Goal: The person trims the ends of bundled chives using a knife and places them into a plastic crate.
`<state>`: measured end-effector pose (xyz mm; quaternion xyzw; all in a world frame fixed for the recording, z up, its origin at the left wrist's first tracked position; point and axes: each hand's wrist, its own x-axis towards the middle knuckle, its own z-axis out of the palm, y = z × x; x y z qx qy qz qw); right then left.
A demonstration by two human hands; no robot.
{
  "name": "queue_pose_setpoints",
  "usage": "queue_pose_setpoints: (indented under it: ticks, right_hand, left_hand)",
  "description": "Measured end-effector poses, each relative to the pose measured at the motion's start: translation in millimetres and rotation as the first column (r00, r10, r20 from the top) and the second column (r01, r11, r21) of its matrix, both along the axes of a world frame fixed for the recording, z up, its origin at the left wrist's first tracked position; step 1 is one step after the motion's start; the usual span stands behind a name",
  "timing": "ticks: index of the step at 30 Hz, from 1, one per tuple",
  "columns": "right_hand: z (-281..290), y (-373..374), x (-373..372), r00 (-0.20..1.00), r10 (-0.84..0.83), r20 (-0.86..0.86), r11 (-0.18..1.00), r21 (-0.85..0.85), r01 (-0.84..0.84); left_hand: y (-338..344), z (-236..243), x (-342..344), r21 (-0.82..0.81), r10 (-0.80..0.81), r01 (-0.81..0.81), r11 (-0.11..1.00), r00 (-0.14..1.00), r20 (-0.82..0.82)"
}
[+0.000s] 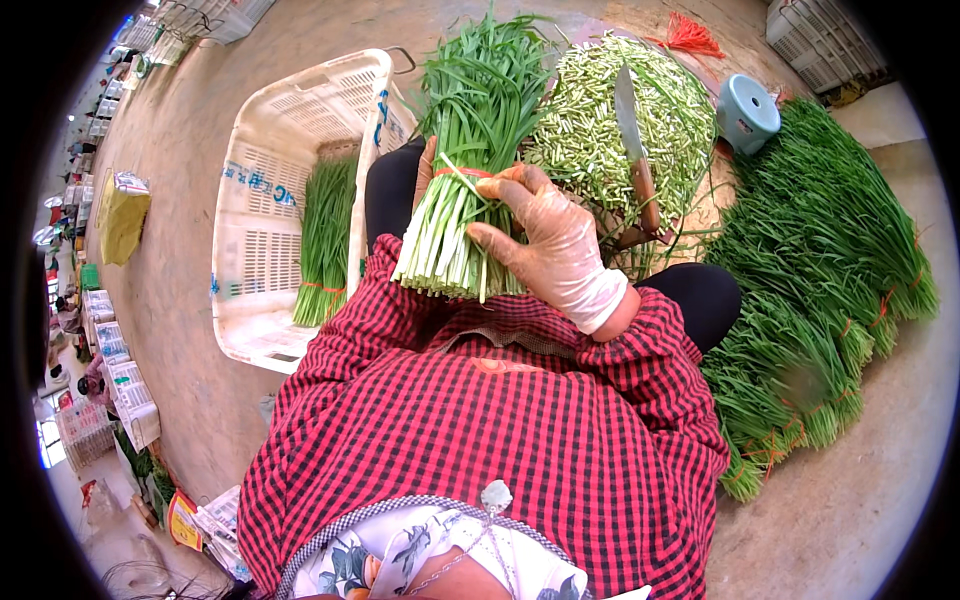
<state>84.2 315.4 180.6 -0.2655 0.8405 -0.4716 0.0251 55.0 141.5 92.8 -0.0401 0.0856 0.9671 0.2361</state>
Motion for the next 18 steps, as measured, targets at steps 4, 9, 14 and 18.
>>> queue_pose_setpoints:
  ticks: [4,9,14,18]
  right_hand:
    - [-21.8,2.9,-5.3,0.998,0.018,0.063,0.974,-0.225,-0.004]
    - [21.6,43.6,6.1,0.699,0.495,0.517,0.869,-0.279,-0.408]
    - [-1.2,66.0,-4.5,0.946,-0.266,0.185,0.957,0.167,0.237]
    - [16.5,19.6,15.1,0.95,0.064,0.306,0.986,-0.163,-0.014]
  left_hand:
    - [0.1,-1.2,-1.0,-0.018,-0.014,0.012,1.0,0.997,-0.075]
    - [-32.7,1.0,-4.4,0.007,0.056,-0.055,0.998,0.996,-0.074]
    - [-40.3,10.9,4.5,-0.009,0.116,-0.116,0.993,0.992,-0.046]
    - [-35.1,20.7,7.4,-0.152,0.157,-0.166,0.974,0.985,-0.066]
